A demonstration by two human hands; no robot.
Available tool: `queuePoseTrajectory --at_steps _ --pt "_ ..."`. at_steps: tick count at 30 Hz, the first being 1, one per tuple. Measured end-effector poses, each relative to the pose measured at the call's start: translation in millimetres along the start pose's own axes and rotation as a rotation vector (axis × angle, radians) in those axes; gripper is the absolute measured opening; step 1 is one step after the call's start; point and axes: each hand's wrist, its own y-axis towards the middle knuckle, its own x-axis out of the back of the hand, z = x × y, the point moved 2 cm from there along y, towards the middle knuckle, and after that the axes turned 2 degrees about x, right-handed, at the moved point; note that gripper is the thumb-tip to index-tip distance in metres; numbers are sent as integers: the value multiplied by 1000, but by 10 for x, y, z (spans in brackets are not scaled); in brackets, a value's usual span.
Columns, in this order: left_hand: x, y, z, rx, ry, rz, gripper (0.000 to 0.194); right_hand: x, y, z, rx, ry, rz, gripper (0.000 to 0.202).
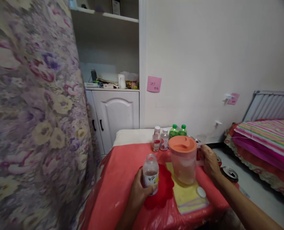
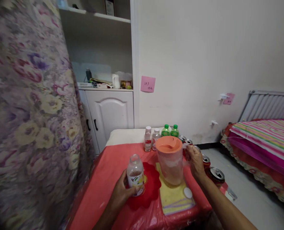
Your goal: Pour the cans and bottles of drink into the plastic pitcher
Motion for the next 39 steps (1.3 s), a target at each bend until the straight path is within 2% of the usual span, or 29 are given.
queuePoseTrajectory --at_steps 8,13,18,22,25,28,31,36,39 --pt "44 66 218 -19 21 -85 74 95 -139 -310 -4 51 -117 50" --pt "63 107 304 -15 48 -144 81 179 -237 -361 -9 17 -136 49" --pt "89 128 289 4 73 -147 77 296 -451 -455 -84 -46 -70 52" --pt "78 102 210 0 70 -112 72 493 -794 -682 -135 -255 -14 58" --pt "48 77 166 -18 71 -124 71 586 -1059 -812 -125 -420 84 52" --pt "15 63 153 -12 67 -135 73 578 -1224 -846 -88 -527 193 46" --pt "5 59 151 -20 52 -137 73 534 -1274 -869 -69 -567 237 42" --pt "55 67 189 -24 52 -124 75 530 -1267 -1012 -65 -594 235 43" --pt "76 64 213 -32 41 -99 74 554 -1288 -1021 -56 -583 240 42"
